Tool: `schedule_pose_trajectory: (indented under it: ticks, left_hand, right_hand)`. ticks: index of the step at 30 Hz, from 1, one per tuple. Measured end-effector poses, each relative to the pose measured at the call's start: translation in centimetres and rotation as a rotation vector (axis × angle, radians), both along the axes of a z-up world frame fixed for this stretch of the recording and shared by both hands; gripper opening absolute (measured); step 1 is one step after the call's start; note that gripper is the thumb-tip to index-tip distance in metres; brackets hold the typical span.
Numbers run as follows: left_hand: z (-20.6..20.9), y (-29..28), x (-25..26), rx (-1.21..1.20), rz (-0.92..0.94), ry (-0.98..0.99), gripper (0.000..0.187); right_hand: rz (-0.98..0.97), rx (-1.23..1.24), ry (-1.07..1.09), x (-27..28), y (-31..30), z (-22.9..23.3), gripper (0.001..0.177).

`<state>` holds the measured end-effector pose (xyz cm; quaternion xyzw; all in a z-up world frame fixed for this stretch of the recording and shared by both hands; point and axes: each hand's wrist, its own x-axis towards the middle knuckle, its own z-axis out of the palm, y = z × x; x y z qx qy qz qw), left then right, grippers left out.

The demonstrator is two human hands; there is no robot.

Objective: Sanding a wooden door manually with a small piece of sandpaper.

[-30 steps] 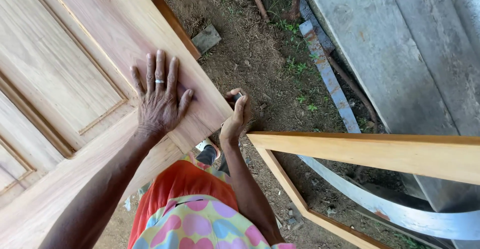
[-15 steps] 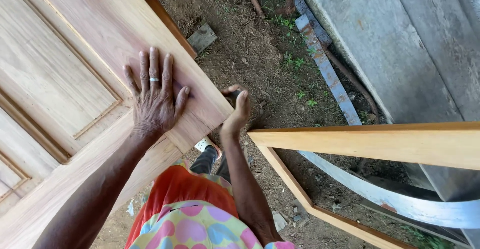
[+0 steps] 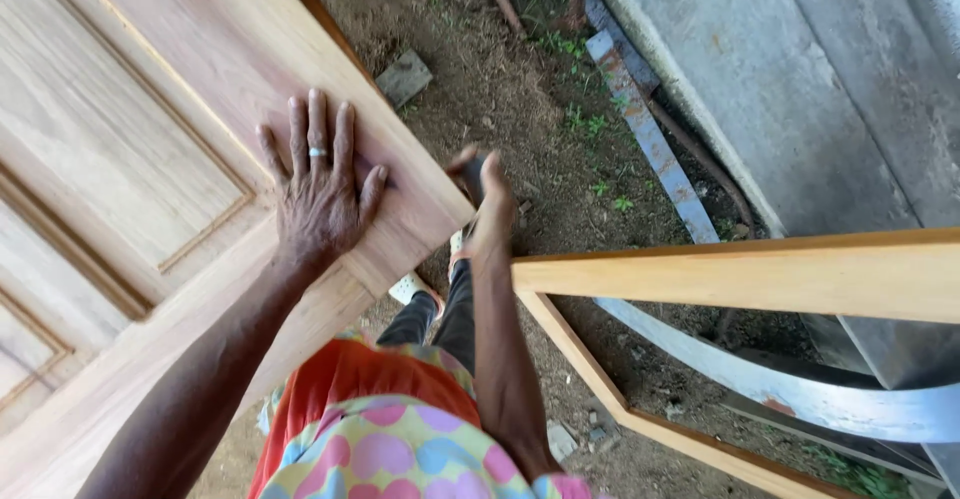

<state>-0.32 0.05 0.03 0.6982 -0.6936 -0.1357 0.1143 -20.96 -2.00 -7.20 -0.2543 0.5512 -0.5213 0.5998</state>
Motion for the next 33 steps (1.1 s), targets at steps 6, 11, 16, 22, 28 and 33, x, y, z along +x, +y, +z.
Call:
schedule_pose_trajectory:
  ticks: [6,11,16,22,28,33]
  left_hand:
    - [-0.8,1.5,0.3,-0.030,-0.022,-0.003,0.081]
    - [-0.1,-0.7,0.2,-0.040,-0.001,-0.017,0.080]
    - [-0.6,0.6,0.3,-0.041,-0.009,-0.026,0.081]
    - [-0.2,-1.1,0.6,-0.060,-0.011,-0.029,0.080]
    - [0.2,-0.4,0.0,-0.007,0.006,-0.009,0.081]
    - [0.4,-0.6,0.2,-0.043,0.014,0.011,0.080]
  right_hand:
    - [0.215,0.207,-0.317,-0.7,-0.2,-1.7,0.044]
    - [0.126,-0.152,0.201,0.3,0.9,0.4,0.050]
    - [0.233,0.271,-0.203,-0.8,-2.8,-4.1,0.044]
    - [0.333,0.148,0.231,1.0,-2.3,5.2,0.047]
    - [0.254,0.192,0.372,0.0,-1.1,3.1,0.047]
    - [0.239,0.351,-0.074,-0.5,-1.3,-0.7,0.043]
